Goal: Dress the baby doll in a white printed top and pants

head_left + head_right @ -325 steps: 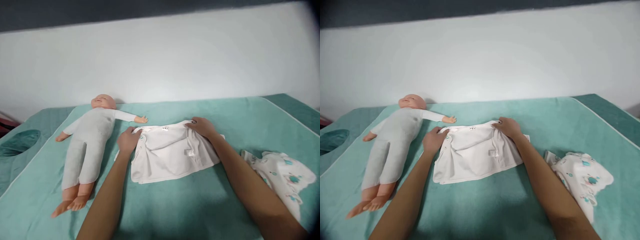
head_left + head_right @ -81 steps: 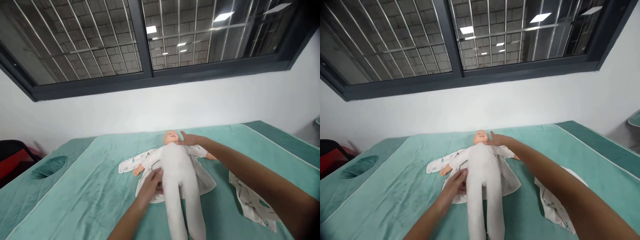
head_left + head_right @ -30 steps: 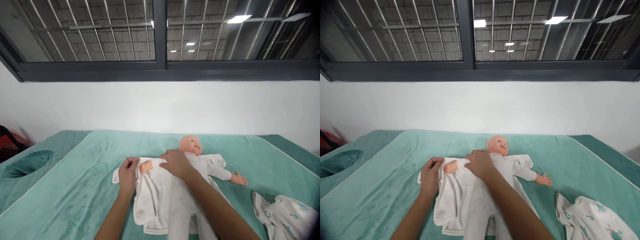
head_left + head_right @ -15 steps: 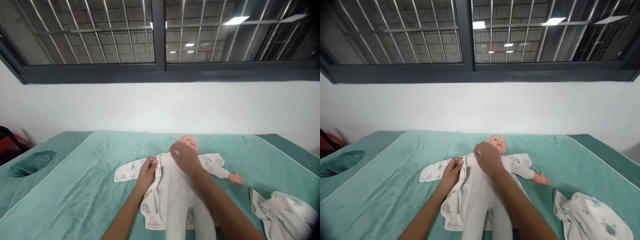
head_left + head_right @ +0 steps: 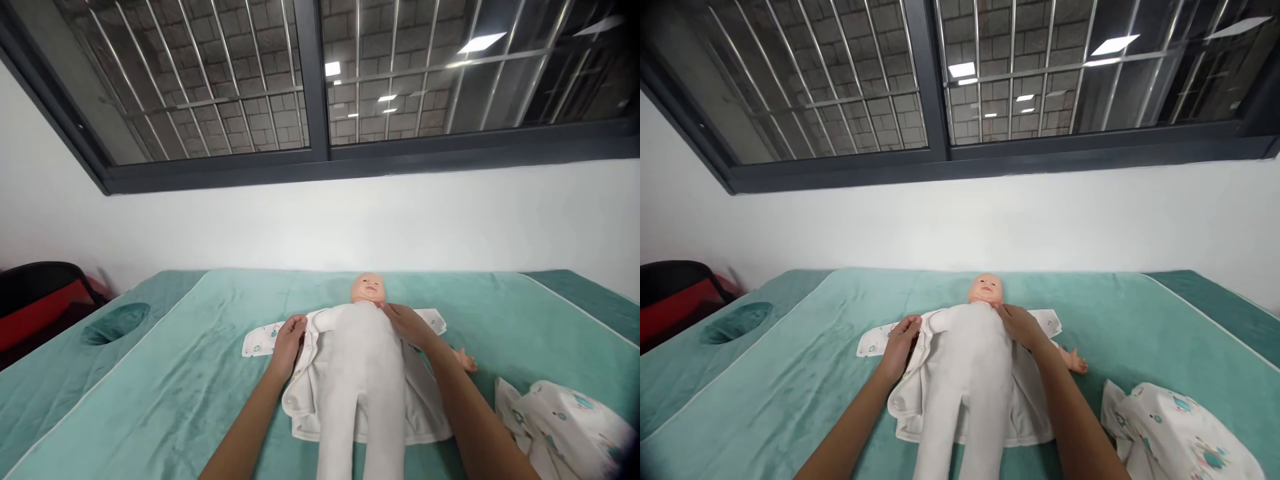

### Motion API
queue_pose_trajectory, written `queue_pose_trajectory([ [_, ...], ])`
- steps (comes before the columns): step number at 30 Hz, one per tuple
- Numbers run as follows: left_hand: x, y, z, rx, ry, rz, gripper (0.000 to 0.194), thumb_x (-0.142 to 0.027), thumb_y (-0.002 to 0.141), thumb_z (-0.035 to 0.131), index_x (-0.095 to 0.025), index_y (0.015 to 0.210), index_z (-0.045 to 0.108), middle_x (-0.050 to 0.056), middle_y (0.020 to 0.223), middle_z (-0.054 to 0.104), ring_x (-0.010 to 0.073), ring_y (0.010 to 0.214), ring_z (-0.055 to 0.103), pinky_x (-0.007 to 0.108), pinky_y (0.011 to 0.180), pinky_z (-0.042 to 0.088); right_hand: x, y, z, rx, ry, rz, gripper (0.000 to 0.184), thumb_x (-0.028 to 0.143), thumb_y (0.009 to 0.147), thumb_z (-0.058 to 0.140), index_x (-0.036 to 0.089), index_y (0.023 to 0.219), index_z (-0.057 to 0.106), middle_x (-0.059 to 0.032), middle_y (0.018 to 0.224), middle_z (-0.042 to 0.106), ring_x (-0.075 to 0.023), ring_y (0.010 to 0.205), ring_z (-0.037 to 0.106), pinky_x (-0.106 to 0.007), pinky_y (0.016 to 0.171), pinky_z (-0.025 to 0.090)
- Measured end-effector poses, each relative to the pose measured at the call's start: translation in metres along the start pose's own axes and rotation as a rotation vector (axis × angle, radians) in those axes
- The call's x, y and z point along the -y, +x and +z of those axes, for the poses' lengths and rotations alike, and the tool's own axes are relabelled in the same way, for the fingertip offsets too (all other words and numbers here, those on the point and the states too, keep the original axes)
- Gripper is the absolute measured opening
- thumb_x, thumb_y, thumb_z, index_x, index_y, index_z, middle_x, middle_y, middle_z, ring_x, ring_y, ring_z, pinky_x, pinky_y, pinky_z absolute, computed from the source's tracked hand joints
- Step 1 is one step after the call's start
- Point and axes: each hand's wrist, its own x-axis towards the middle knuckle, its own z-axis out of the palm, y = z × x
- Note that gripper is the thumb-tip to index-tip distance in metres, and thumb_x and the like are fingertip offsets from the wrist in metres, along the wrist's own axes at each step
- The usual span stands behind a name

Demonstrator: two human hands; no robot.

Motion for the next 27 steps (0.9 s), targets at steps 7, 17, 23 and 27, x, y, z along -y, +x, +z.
queue_pose_trajectory([
  [7,-0.040,0.012,0.033,-0.022,0.096,0.024,0.034,-0.048,0.075,0.065,-0.015,0.081,0.062,-0.003,0.064,0.050,0.0104,0.058,0.042,0.023,0.054,0.034,0.023,-0.002,0.008,0.013,0.257,-0.129,0.051,0.060,0.095,0.039,0.024,0.121,0.065,-0.0063,0.125,0.067,-0.0252,0.113,0.061,-0.034,0.093,0.043],
  [17,-0.108,-0.031,0.046,0.251,0.188,-0.072,0.045,-0.047,0.079,0.065,-0.019,0.115,0.060,0.004,0.089,0.065,0.0104,0.056,0.053,0.024,0.050,0.034,0.054,-0.006,0.030,-0.071,-0.034,-0.240,0.046,0.051,0.103,0.029,0.024,0.129,0.056,-0.0061,0.117,0.068,-0.0217,0.107,0.062,-0.032,0.087,0.040],
  [23,-0.089,-0.082,0.012,0.050,0.602,0.101,0.040,-0.048,0.075,0.069,-0.021,0.105,0.064,0.003,0.090,0.063,0.0173,0.076,0.059,0.029,0.067,0.045,0.021,-0.010,0.008,0.100,0.069,-0.158,0.058,0.063,0.087,0.056,0.025,0.131,0.056,-0.0069,0.127,0.063,-0.0256,0.116,0.058,-0.032,0.087,0.042],
  [27,-0.041,-0.104,-0.005,-0.017,0.757,0.133,0.040,-0.049,0.076,0.067,-0.020,0.103,0.065,0.006,0.097,0.065,0.0222,0.087,0.059,0.035,0.082,0.045,0.005,-0.012,0.001,0.253,0.023,-0.120,0.059,0.055,0.078,0.068,0.024,0.126,0.058,-0.0073,0.127,0.064,-0.0270,0.110,0.061,-0.031,0.082,0.042],
])
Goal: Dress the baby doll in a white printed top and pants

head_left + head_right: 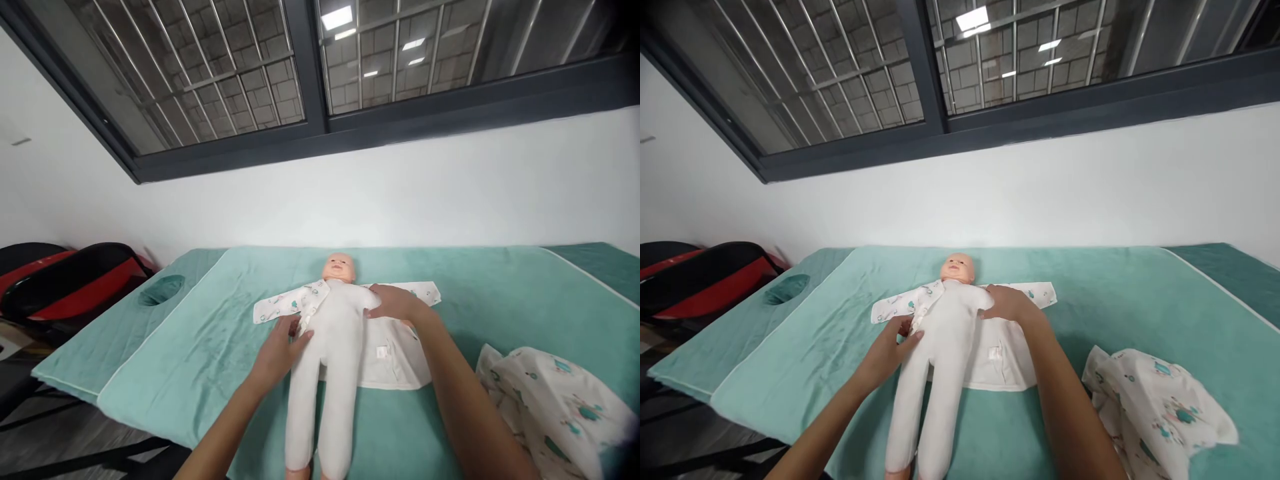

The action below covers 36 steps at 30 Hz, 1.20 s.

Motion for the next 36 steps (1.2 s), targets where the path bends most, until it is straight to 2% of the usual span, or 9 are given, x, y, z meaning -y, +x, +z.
queue_pose_trajectory([
  [5,0.010,-0.006,0.009,-0.083,0.053,-0.028,0.032,-0.045,0.089,0.050,-0.020,0.101,0.067,0.009,0.097,0.069,0.0263,0.089,0.060,0.035,0.079,0.042,0.003,0.003,0.006,-0.071,-0.101,0.027,0.042,0.054,0.085,0.059,0.022,0.113,0.059,-0.0063,0.119,0.067,-0.0262,0.107,0.061,-0.031,0.078,0.040],
  [10,-0.032,0.008,-0.017,-0.246,-0.094,-0.027,0.028,-0.044,0.085,0.057,-0.021,0.093,0.071,0.005,0.083,0.070,0.0235,0.079,0.061,0.030,0.070,0.042,0.011,0.005,0.011,-0.151,-0.115,0.074,0.037,0.050,0.090,0.054,0.023,0.115,0.056,-0.0058,0.117,0.065,-0.0236,0.108,0.059,-0.030,0.077,0.039],
  [12,-0.057,0.005,-0.020,-0.135,-0.174,-0.056,0.031,-0.046,0.083,0.059,-0.020,0.093,0.072,0.003,0.077,0.068,0.0194,0.068,0.058,0.028,0.062,0.041,0.014,0.006,0.014,-0.179,-0.124,0.106,0.037,0.048,0.092,0.052,0.022,0.118,0.055,-0.0071,0.117,0.064,-0.0237,0.108,0.058,-0.030,0.077,0.039],
  [16,-0.091,-0.008,-0.007,0.395,-0.267,-0.063,0.032,-0.044,0.078,0.065,-0.020,0.097,0.075,0.002,0.074,0.068,0.0146,0.048,0.054,0.028,0.051,0.040,0.017,0.006,0.016,-0.186,-0.124,0.133,0.034,0.044,0.092,0.051,0.021,0.117,0.056,-0.0084,0.117,0.064,-0.0238,0.108,0.059,-0.029,0.076,0.039],
  [18,-0.094,-0.008,0.001,0.484,-0.252,-0.007,0.032,-0.042,0.079,0.064,-0.021,0.099,0.075,0.002,0.072,0.067,0.0153,0.050,0.055,0.028,0.054,0.042,0.012,0.005,0.013,-0.168,-0.104,0.123,0.036,0.048,0.091,0.051,0.021,0.115,0.057,-0.0079,0.117,0.065,-0.0241,0.108,0.060,-0.030,0.077,0.040],
  [24,-0.072,0.014,0.011,0.015,0.157,0.158,0.033,-0.043,0.086,0.058,-0.023,0.111,0.066,0.002,0.084,0.064,0.0183,0.075,0.059,0.030,0.074,0.045,-0.019,-0.002,-0.006,0.007,-0.022,0.160,0.056,0.048,0.074,0.071,0.019,0.121,0.058,-0.0102,0.123,0.066,-0.0289,0.107,0.062,-0.031,0.077,0.043],
  [29,-0.072,0.048,0.029,-0.080,0.439,0.203,0.038,-0.041,0.086,0.057,-0.019,0.117,0.061,0.013,0.113,0.061,0.0284,0.106,0.057,0.037,0.086,0.044,-0.029,-0.003,-0.009,0.024,0.017,0.137,0.058,0.047,0.075,0.070,0.018,0.125,0.059,-0.0107,0.125,0.066,-0.0286,0.109,0.063,-0.030,0.080,0.045],
  [32,-0.077,0.078,0.040,-0.049,0.415,0.064,0.022,-0.035,0.082,0.062,-0.017,0.095,0.064,0.015,0.099,0.064,0.0323,0.106,0.057,0.039,0.086,0.042,-0.029,-0.002,-0.008,0.025,0.026,0.119,0.057,0.047,0.077,0.068,0.019,0.125,0.060,-0.0097,0.127,0.065,-0.0287,0.111,0.062,-0.031,0.083,0.045],
  [36,-0.083,0.115,0.045,0.007,0.250,-0.022,0.012,-0.025,0.079,0.060,-0.018,0.070,0.057,0.010,0.074,0.063,0.0278,0.088,0.063,0.037,0.080,0.043,-0.030,-0.001,-0.007,0.022,0.029,0.108,0.055,0.048,0.078,0.067,0.019,0.125,0.060,-0.0094,0.128,0.065,-0.0290,0.113,0.061,-0.031,0.085,0.045],
])
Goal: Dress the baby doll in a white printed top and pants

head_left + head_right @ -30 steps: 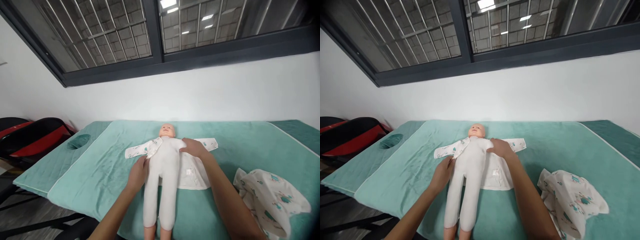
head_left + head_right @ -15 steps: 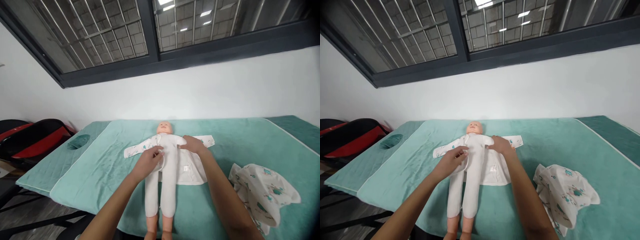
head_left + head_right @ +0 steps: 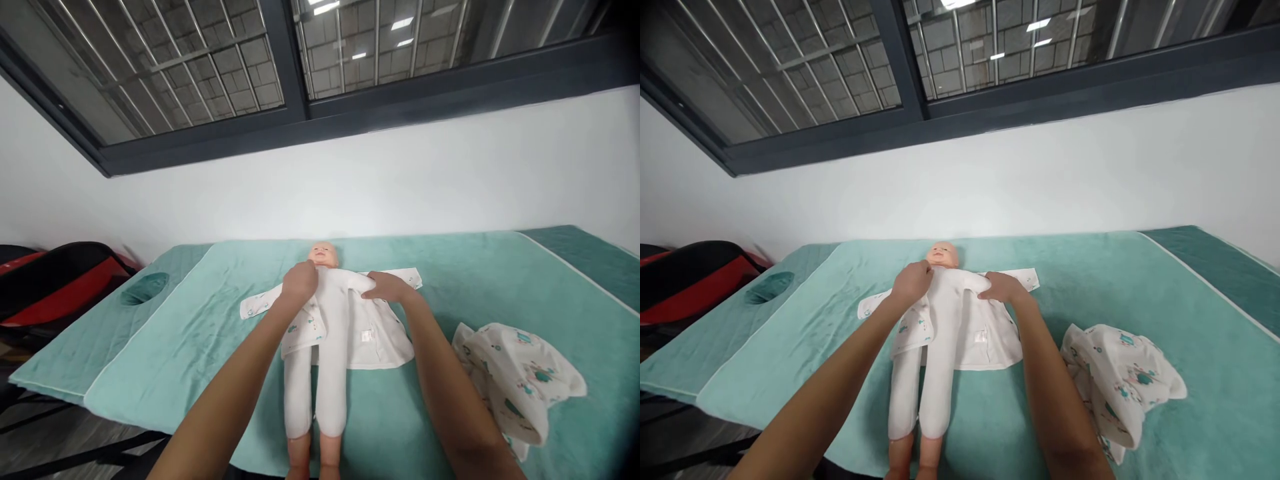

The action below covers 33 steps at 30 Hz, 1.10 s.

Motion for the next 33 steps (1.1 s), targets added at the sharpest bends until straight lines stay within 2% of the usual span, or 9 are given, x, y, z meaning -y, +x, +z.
queue_pose_trajectory([
  [3,-0.002,0.010,-0.003,0.016,-0.128,0.004,0.019,-0.029,0.087,0.048,-0.017,0.076,0.059,0.008,0.072,0.064,0.0216,0.074,0.064,0.032,0.070,0.045,-0.003,0.002,0.001,0.000,0.004,-0.008,0.055,0.051,0.078,0.066,0.021,0.124,0.061,-0.0086,0.129,0.064,-0.0287,0.112,0.061,-0.031,0.084,0.046],
  [6,0.006,-0.008,-0.007,0.014,-0.290,0.010,0.027,-0.034,0.092,0.040,-0.016,0.097,0.059,0.006,0.083,0.066,0.0169,0.071,0.064,0.029,0.065,0.048,-0.007,0.004,0.003,-0.016,0.006,-0.019,0.056,0.054,0.078,0.065,0.022,0.123,0.061,-0.0078,0.128,0.065,-0.0288,0.112,0.061,-0.031,0.082,0.045],
  [8,0.020,-0.037,-0.011,-0.003,-0.344,0.048,0.028,-0.040,0.091,0.046,-0.018,0.103,0.059,0.004,0.086,0.065,0.0162,0.073,0.063,0.029,0.067,0.049,-0.008,0.005,0.004,-0.051,0.005,-0.019,0.056,0.055,0.077,0.066,0.022,0.123,0.060,-0.0073,0.129,0.065,-0.0289,0.112,0.061,-0.031,0.082,0.045],
  [11,0.050,-0.095,-0.015,-0.017,-0.157,0.205,0.028,-0.043,0.088,0.058,-0.022,0.105,0.060,0.002,0.091,0.063,0.0177,0.085,0.061,0.033,0.080,0.049,-0.009,0.008,0.006,-0.119,-0.008,-0.016,0.053,0.052,0.077,0.066,0.024,0.122,0.060,-0.0058,0.128,0.065,-0.0278,0.111,0.061,-0.031,0.081,0.044],
  [15,0.087,-0.155,-0.013,-0.009,0.075,0.404,0.046,-0.039,0.085,0.067,-0.025,0.126,0.053,0.008,0.121,0.057,0.0234,0.110,0.055,0.039,0.092,0.049,-0.007,0.010,0.010,-0.186,-0.062,-0.045,0.048,0.050,0.079,0.065,0.024,0.119,0.061,-0.0059,0.124,0.066,-0.0271,0.111,0.061,-0.031,0.080,0.043],
  [19,0.104,-0.173,-0.003,-0.081,0.173,0.475,0.018,-0.026,0.097,0.049,-0.023,0.113,0.057,0.005,0.104,0.062,0.0217,0.098,0.057,0.040,0.087,0.049,-0.004,0.009,0.011,-0.257,-0.076,-0.079,0.046,0.051,0.082,0.064,0.024,0.119,0.061,-0.0050,0.123,0.067,-0.0259,0.109,0.061,-0.032,0.082,0.043],
  [24,0.113,-0.193,0.002,-0.089,0.155,0.486,0.012,-0.020,0.097,0.045,-0.022,0.101,0.057,0.005,0.094,0.062,0.0207,0.087,0.058,0.036,0.078,0.051,-0.003,0.007,0.010,-0.324,-0.099,-0.101,0.040,0.049,0.082,0.066,0.025,0.114,0.063,-0.0035,0.115,0.071,-0.0250,0.106,0.063,-0.035,0.091,0.041],
  [28,0.102,-0.198,-0.007,-0.092,0.138,0.492,0.008,-0.021,0.096,0.048,-0.022,0.095,0.055,0.003,0.087,0.059,0.0203,0.083,0.057,0.035,0.074,0.048,0.000,0.006,0.008,-0.363,-0.158,-0.089,0.042,0.052,0.082,0.067,0.025,0.113,0.064,-0.0054,0.109,0.072,-0.0258,0.107,0.062,-0.044,0.106,0.029],
  [33,0.032,-0.142,0.003,-0.146,0.117,0.545,0.013,-0.021,0.096,0.046,-0.022,0.107,0.053,0.006,0.103,0.061,0.0222,0.100,0.057,0.039,0.088,0.048,0.011,-0.002,0.002,-0.391,-0.268,-0.084,0.038,0.048,0.083,0.067,0.024,0.112,0.065,-0.0065,0.100,0.073,-0.0257,0.104,0.062,-0.046,0.107,0.027],
])
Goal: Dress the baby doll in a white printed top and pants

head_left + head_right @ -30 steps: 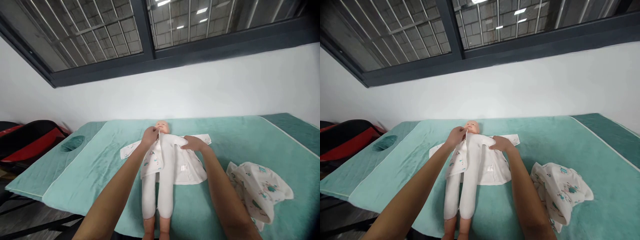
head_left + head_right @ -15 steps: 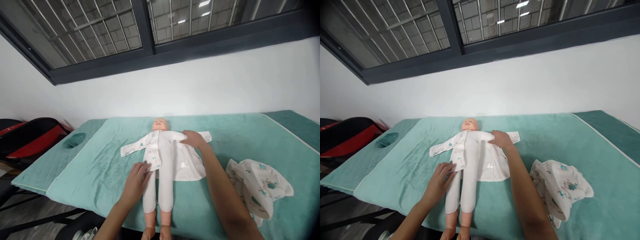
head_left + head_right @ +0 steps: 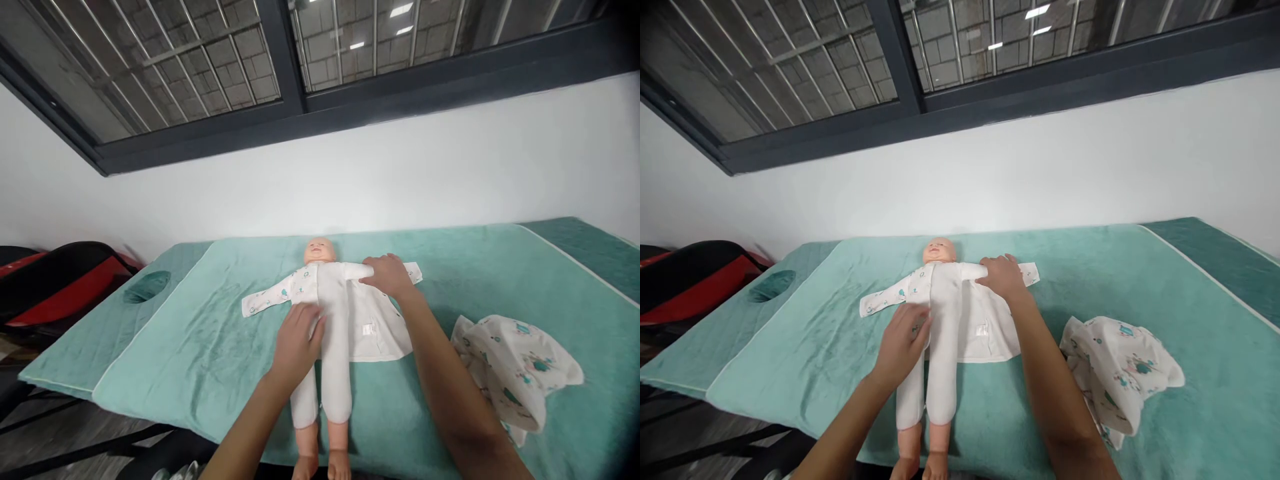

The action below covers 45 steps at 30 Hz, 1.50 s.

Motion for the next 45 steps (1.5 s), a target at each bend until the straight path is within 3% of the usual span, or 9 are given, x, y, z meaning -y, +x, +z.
queue_pose_trajectory([
  [5,-0.024,0.112,0.052,0.220,0.169,0.088,0.070,-0.022,0.084,0.060,-0.019,0.146,0.029,0.014,0.144,0.045,0.0282,0.136,0.039,0.043,0.107,0.038,0.014,-0.006,-0.015,-0.040,-0.108,-0.077,0.036,0.042,0.081,0.069,0.022,0.111,0.065,-0.0081,0.099,0.072,-0.0263,0.105,0.061,-0.048,0.110,0.024],
  [9,-0.015,0.156,0.082,0.513,0.299,0.104,0.060,-0.040,0.081,0.066,-0.017,0.132,0.046,0.013,0.120,0.063,0.0301,0.116,0.056,0.044,0.099,0.043,0.005,-0.009,-0.026,-0.004,-0.067,-0.135,0.034,0.041,0.078,0.072,0.024,0.107,0.066,-0.0066,0.096,0.072,-0.0258,0.107,0.060,-0.049,0.112,0.023],
  [11,-0.008,0.160,0.086,0.561,0.315,0.134,0.038,-0.038,0.084,0.062,-0.019,0.116,0.056,0.011,0.110,0.067,0.0288,0.107,0.060,0.042,0.091,0.045,-0.014,-0.011,-0.033,-0.033,0.070,-0.102,0.033,0.046,0.082,0.067,0.026,0.108,0.066,-0.0043,0.101,0.073,-0.0237,0.107,0.061,-0.044,0.108,0.031],
  [16,0.002,0.159,0.073,0.503,0.338,0.119,0.017,-0.026,0.087,0.052,-0.019,0.102,0.057,0.010,0.103,0.066,0.0269,0.099,0.061,0.039,0.081,0.046,-0.059,-0.009,-0.038,-0.219,0.223,0.430,0.038,0.041,0.099,0.035,0.020,0.097,0.066,-0.0096,0.098,0.073,-0.0213,0.089,0.066,-0.030,0.074,0.044],
  [20,0.005,0.161,0.059,0.468,0.352,0.089,0.016,-0.023,0.087,0.051,-0.019,0.102,0.056,0.009,0.100,0.066,0.0251,0.094,0.061,0.034,0.073,0.045,-0.041,-0.001,-0.006,0.127,0.254,0.330,0.023,0.041,0.087,0.058,0.021,0.087,0.069,-0.0108,0.098,0.074,-0.0249,0.093,0.067,-0.030,0.073,0.045],
  [25,0.011,0.162,0.043,0.455,0.383,0.080,0.016,-0.021,0.086,0.053,-0.018,0.102,0.056,0.009,0.100,0.064,0.0248,0.096,0.060,0.033,0.074,0.044,-0.010,0.006,0.022,0.243,0.354,0.243,0.023,0.043,0.069,0.075,0.023,0.066,0.064,-0.0046,0.075,0.071,-0.0252,0.079,0.067,-0.031,0.067,0.048],
  [32,0.021,0.160,0.025,0.448,0.519,0.220,0.018,-0.023,0.088,0.051,-0.019,0.104,0.059,0.011,0.100,0.062,0.0270,0.099,0.057,0.038,0.079,0.042,-0.037,-0.004,-0.017,0.120,0.762,0.209,0.026,0.043,0.086,0.052,0.020,0.095,0.058,-0.0024,0.078,0.066,-0.0168,0.069,0.062,-0.026,0.057,0.046],
  [37,0.027,0.162,0.022,0.494,0.615,0.244,0.023,-0.019,0.088,0.049,-0.018,0.108,0.061,0.015,0.106,0.062,0.0307,0.104,0.055,0.043,0.082,0.041,-0.028,-0.010,-0.036,0.067,1.434,0.354,0.040,0.050,0.071,0.073,0.023,0.090,0.050,0.0064,0.063,0.053,-0.0110,0.051,0.049,-0.022,0.046,0.038],
  [45,0.004,0.165,0.044,0.557,0.673,0.120,0.027,-0.008,0.085,0.049,-0.016,0.106,0.064,0.018,0.113,0.063,0.0341,0.111,0.054,0.047,0.089,0.038,-0.003,-0.007,-0.042,0.016,1.689,0.376,0.041,0.045,0.065,0.080,0.022,0.084,0.051,0.0051,0.066,0.054,-0.0119,0.056,0.052,-0.025,0.052,0.044],
])
